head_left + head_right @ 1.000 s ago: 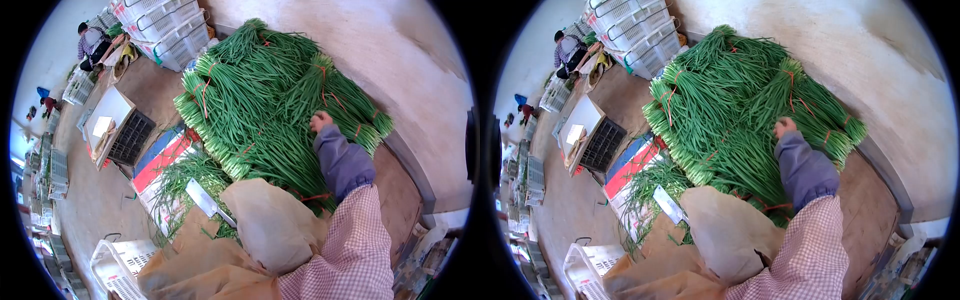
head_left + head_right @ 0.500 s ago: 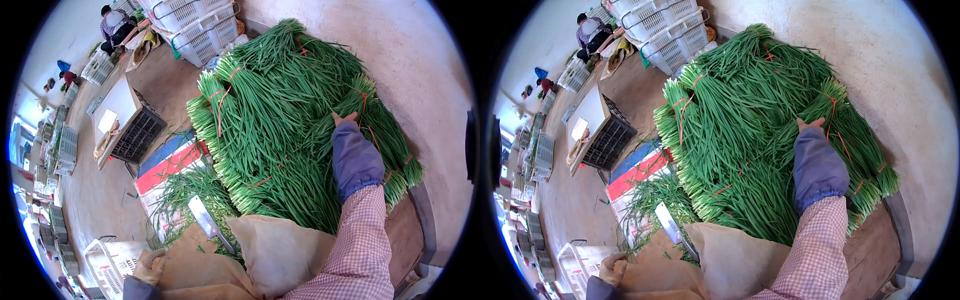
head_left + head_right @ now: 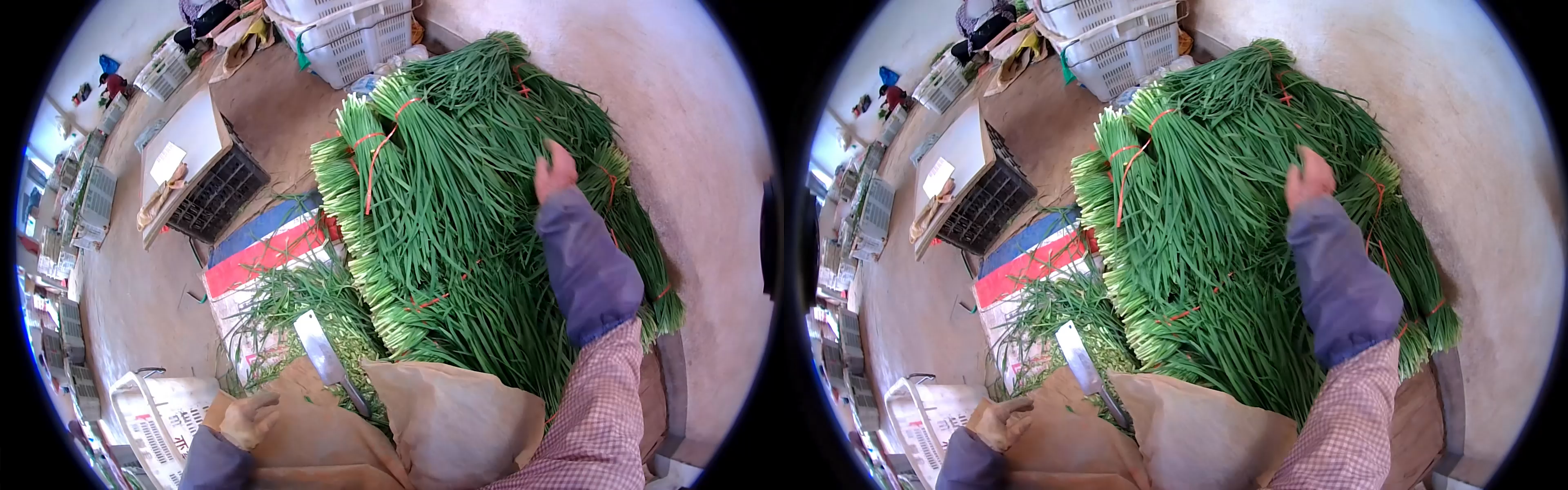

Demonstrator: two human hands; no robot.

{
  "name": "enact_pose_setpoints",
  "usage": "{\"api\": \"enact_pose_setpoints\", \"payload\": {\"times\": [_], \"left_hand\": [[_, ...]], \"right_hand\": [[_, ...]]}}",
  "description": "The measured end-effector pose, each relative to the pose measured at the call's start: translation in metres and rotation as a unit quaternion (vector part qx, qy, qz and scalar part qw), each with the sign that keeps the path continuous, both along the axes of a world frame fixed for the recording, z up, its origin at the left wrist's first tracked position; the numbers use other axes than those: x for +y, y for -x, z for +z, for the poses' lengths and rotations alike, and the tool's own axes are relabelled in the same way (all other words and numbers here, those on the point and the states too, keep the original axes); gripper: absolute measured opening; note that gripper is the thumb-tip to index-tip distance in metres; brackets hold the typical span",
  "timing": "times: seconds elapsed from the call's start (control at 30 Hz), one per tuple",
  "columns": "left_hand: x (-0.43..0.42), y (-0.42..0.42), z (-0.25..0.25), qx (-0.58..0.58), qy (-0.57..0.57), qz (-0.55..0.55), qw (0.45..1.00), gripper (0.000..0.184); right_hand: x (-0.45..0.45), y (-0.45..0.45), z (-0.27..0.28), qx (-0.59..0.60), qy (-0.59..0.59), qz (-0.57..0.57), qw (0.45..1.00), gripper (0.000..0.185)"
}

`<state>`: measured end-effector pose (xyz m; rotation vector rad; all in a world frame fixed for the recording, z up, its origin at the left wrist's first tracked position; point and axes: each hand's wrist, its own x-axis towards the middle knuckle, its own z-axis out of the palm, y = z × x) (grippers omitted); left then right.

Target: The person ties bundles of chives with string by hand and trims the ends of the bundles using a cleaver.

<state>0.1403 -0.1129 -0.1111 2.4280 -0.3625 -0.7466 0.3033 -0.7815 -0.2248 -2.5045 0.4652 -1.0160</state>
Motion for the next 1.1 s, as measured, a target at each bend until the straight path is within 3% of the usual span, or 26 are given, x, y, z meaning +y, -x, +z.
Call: {"api": "enact_pose_setpoints", "payload": {"times": [0.03,0.2,0.33,0.47,0.57,0.7,0.73,0.83,0.9,1.03,1.07,1.1], "left_hand": [[-0.002,-0.004,-0.002,-0.006,-0.003,-0.017,1.000,0.037],[0.016,-0.004,-0.023,0.021,0.007,0.016,1.000,0.039],[0.032,-0.001,-0.030,0.067,-0.045,0.044,0.996,0.040],[0.041,-0.002,-0.043,0.095,-0.052,0.051,0.993,0.041],[0.044,-0.010,-0.051,0.118,-0.058,0.043,0.990,0.043],[0.039,-0.020,-0.059,0.112,-0.080,0.035,0.990,0.042],[0.038,-0.023,-0.061,0.112,-0.088,0.023,0.989,0.043],[0.040,-0.026,-0.069,0.101,-0.102,-0.015,0.990,0.044],[0.044,-0.024,-0.073,0.100,-0.102,-0.023,0.990,0.046],[0.052,-0.022,-0.079,0.090,-0.078,-0.027,0.992,0.048],[0.053,-0.023,-0.079,0.081,-0.071,-0.030,0.994,0.048],[0.055,-0.023,-0.078,0.069,-0.066,-0.037,0.995,0.049]], "right_hand": [[0.018,-0.025,0.010,0.010,-0.022,0.048,0.999,0.042],[0.056,-0.134,0.014,0.133,0.140,0.044,0.980,0.045],[0.069,-0.198,0.020,0.254,0.186,-0.019,0.949,0.070],[0.067,-0.233,0.013,0.303,0.160,-0.054,0.938,0.072],[0.054,-0.253,0.010,0.422,0.097,-0.049,0.900,0.069],[0.005,-0.256,-0.019,0.215,0.110,-0.016,0.970,0.043],[0.004,-0.251,-0.017,0.131,0.052,-0.069,0.988,0.032],[-0.012,-0.219,0.013,0.061,-0.003,-0.149,0.987,0.028],[-0.045,-0.196,0.022,-0.049,-0.045,-0.110,0.992,0.027],[0.008,-0.043,0.077,-0.148,-0.165,0.017,0.975,0.026],[0.011,0.000,0.069,-0.103,-0.200,-0.019,0.974,0.027],[0.003,0.044,0.055,-0.002,-0.131,-0.006,0.991,0.027]]}}
